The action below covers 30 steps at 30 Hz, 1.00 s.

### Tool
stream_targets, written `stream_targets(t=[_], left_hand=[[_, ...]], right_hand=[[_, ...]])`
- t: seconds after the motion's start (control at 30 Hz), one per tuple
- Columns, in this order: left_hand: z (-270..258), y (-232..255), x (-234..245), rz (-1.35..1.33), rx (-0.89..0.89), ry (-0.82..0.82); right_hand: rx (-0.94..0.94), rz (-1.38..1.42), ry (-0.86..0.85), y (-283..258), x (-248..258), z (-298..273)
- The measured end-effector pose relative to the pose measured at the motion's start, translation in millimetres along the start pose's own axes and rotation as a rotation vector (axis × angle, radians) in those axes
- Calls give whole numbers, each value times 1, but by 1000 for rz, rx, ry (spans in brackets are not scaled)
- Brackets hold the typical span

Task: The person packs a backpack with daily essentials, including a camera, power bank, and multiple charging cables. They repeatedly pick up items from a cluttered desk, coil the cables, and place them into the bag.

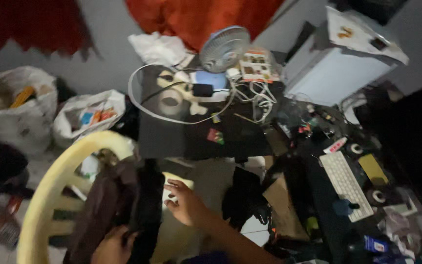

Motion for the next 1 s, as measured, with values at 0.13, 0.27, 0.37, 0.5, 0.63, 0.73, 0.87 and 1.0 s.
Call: stream_targets(t=[0.13, 0.27, 0.37, 0.5, 0.63, 0.73, 0.87, 1.0], left_hand=[[37, -25, 2, 187, 109, -54], [44, -5, 42, 234, 142, 43], [30, 63, 68, 116, 36, 268], [9, 194, 46, -46, -161, 383], [14, 336, -5, -297, -243, 156], [-9, 421, -60, -254, -167, -114], [-32, 517, -61, -302, -566, -283], [-21, 520, -65, -277, -337, -363]], right_hand=[[89, 111, 163, 16, 51, -25], [8, 268, 243, 75, 90, -46], [-110, 349, 256, 126, 112, -67], [-259, 346, 112, 197, 147, -89], [10, 405, 291, 236, 204, -100], [-48, 457, 327, 280, 224, -107], [35, 297, 465, 293, 265, -94], [-12, 349, 465, 296, 279, -92]])
Point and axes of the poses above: each hand's wrist, its own z-axis towards the middle knuckle, its own x-axis out of the back of the hand, y = z × x, the point moved 8 cm from there along z, towards the middle knuckle
